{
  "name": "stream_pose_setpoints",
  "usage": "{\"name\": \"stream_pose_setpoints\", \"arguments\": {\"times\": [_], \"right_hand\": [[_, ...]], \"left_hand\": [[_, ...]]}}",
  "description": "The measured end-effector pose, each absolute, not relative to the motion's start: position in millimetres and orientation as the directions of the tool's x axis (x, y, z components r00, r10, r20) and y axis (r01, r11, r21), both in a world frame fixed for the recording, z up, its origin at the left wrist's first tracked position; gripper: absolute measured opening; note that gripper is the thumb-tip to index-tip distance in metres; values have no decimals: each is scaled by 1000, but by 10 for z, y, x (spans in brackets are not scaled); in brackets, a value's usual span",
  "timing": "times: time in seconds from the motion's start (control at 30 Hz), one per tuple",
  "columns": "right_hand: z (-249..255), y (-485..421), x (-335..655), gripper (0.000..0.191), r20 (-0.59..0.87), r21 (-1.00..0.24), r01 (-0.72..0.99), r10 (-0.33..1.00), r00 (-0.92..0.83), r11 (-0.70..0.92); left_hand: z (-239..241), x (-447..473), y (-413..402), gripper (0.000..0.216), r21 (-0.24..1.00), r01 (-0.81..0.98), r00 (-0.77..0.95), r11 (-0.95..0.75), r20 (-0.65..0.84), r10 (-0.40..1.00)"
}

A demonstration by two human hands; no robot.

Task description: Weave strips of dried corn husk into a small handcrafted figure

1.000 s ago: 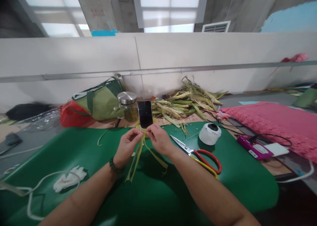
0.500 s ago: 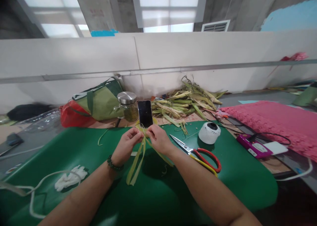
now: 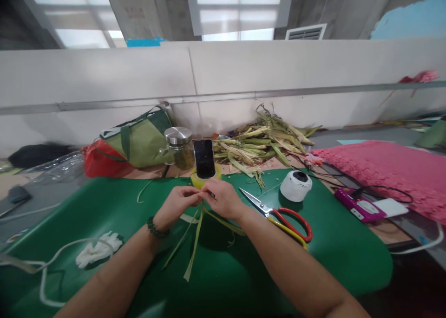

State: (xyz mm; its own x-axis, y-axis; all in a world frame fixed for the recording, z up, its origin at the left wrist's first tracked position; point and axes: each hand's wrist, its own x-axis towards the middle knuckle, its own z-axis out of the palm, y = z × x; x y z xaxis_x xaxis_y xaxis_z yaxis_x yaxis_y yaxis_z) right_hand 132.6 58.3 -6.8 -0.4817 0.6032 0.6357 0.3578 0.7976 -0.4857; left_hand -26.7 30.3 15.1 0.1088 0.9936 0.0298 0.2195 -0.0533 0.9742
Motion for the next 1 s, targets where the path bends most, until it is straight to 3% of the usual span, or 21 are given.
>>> {"name": "stream_pose_setpoints", "arguments": {"times": [0.2, 0.53, 0.67, 0.83, 1.0], "right_hand": [[-44, 571, 1332, 13, 607, -478, 369, 604, -517, 797], [-57, 550, 1281, 16, 587, -611, 318, 684, -433, 725], [-51, 565, 1270, 15, 535, -718, 262, 752, -385, 645], [-50, 603, 1282, 15, 416, -851, 151, 822, -389, 502], [-42, 600, 1293, 19, 453, -845, 121, 818, -354, 520]], "left_hand": [[191, -315, 288, 18, 971, 234, 223, -43, -11, 975], [204, -326, 287, 10, 987, 128, 215, 94, -120, 969], [198, -335, 292, 10, 987, 79, 216, 143, -157, 964], [198, -319, 275, 13, 990, 115, 208, 78, -101, 973], [196, -283, 260, 9, 981, 192, 197, -7, -32, 980]]}}
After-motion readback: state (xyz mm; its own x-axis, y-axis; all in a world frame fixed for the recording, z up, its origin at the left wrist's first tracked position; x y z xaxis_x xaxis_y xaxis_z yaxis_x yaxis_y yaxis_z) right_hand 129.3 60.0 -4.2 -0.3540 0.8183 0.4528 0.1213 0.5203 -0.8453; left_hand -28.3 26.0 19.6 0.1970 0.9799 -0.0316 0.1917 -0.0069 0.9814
